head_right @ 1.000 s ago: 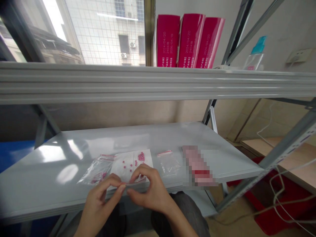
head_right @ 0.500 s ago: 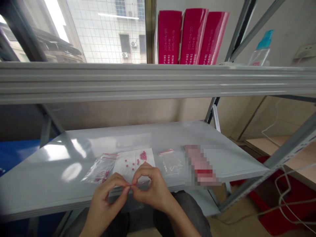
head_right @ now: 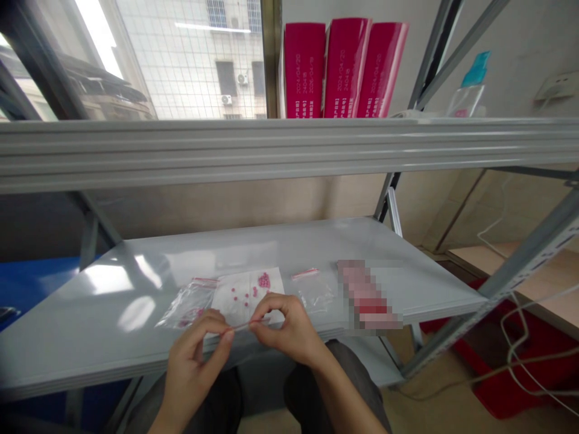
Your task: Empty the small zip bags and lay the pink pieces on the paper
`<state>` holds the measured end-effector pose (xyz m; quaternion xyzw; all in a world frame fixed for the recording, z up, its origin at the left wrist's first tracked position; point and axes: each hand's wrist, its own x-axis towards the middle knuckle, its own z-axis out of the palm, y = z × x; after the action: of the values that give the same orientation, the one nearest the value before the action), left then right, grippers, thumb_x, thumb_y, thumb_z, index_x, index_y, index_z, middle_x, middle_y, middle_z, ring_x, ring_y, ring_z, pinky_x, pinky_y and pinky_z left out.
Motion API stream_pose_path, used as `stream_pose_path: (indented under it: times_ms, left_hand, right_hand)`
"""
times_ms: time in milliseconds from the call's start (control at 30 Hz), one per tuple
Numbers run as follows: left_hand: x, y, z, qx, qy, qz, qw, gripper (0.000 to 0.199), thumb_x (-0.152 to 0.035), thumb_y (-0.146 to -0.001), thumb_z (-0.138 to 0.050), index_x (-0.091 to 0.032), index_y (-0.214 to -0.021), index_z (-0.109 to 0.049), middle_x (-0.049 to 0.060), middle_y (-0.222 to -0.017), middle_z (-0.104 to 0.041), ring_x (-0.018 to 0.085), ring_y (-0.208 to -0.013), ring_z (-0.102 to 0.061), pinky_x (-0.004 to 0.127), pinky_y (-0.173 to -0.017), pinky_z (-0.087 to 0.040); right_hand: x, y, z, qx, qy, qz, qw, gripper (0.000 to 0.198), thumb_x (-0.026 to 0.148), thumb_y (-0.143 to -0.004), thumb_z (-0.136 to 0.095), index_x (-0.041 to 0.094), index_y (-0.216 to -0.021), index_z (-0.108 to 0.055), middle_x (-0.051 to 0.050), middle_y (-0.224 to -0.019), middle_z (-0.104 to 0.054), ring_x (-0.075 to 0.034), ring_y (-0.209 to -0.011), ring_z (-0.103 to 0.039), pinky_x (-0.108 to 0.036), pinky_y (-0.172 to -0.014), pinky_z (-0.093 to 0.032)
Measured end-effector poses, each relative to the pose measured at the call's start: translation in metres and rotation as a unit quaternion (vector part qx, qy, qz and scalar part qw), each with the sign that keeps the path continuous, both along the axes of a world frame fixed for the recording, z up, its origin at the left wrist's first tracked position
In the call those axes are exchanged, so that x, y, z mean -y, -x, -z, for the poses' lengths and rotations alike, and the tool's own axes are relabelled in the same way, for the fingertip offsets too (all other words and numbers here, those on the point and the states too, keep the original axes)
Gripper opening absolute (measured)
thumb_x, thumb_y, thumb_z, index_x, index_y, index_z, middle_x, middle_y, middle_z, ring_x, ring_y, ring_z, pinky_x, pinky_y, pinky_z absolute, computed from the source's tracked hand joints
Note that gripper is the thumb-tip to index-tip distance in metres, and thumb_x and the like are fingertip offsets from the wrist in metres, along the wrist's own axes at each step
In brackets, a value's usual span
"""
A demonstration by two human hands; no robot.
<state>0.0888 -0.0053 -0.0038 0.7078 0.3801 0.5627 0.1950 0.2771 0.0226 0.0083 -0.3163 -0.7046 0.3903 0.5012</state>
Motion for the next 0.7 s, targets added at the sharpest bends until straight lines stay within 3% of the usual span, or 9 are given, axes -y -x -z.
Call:
stream_pose_path:
  times_ms: [267,467,600,700]
  left_hand:
    - [-0.005,0.009,-0.005,0.024,-0.032,-0.004,0.999,0.012,-0.016,-0.089,-0.06,-0.02,-0.078,-0.059,-0.001,-0.073,-0.058,0.014,-0.072,-0.057,0.025,-0.068,-0.044]
    - [0.007,0.012,-0.007,0.06,-0.062,-0.012,0.996,0.01,-0.016,-0.089,-0.06,-0.021,-0.08,-0.06,-0.001,-0.077,-0.058,0.015,-0.076,-0.057,0.027,-0.071,-0.045]
    - [0.023,0.01,-0.006,0.05,-0.075,-0.043,0.995,0.009,-0.014,-0.089,-0.059,-0.021,-0.083,-0.059,-0.001,-0.078,-0.058,0.015,-0.076,-0.057,0.027,-0.072,-0.045]
    - [0.034,0.006,-0.007,-0.007,-0.086,-0.06,0.994,0.011,-0.013,-0.088,-0.06,-0.02,-0.08,-0.058,-0.001,-0.076,-0.058,0.015,-0.073,-0.056,0.027,-0.07,-0.044]
  right_hand:
    - [0.001,0.004,-0.01,-0.019,-0.004,0.058,0.998,0.005,0.019,-0.076,-0.077,0.018,-0.072,-0.074,-0.003,-0.072,-0.07,-0.017,-0.071,-0.063,-0.029,-0.071,-0.047]
    - [0.026,0.017,-0.021,-0.015,-0.043,0.144,0.988,0.012,0.014,-0.075,-0.075,0.019,-0.065,-0.073,-0.001,-0.065,-0.066,-0.017,-0.072,-0.061,-0.029,-0.073,-0.045]
    - [0.041,0.012,-0.021,0.008,-0.001,0.084,0.996,0.004,0.021,-0.077,-0.077,0.019,-0.074,-0.076,-0.003,-0.075,-0.071,-0.019,-0.076,-0.064,-0.029,-0.072,-0.047]
    - [0.047,0.004,-0.024,0.05,-0.03,0.06,0.997,0.028,0.026,-0.069,-0.086,0.02,-0.095,-0.077,-0.007,-0.097,-0.073,-0.023,-0.093,-0.065,-0.032,-0.082,-0.048]
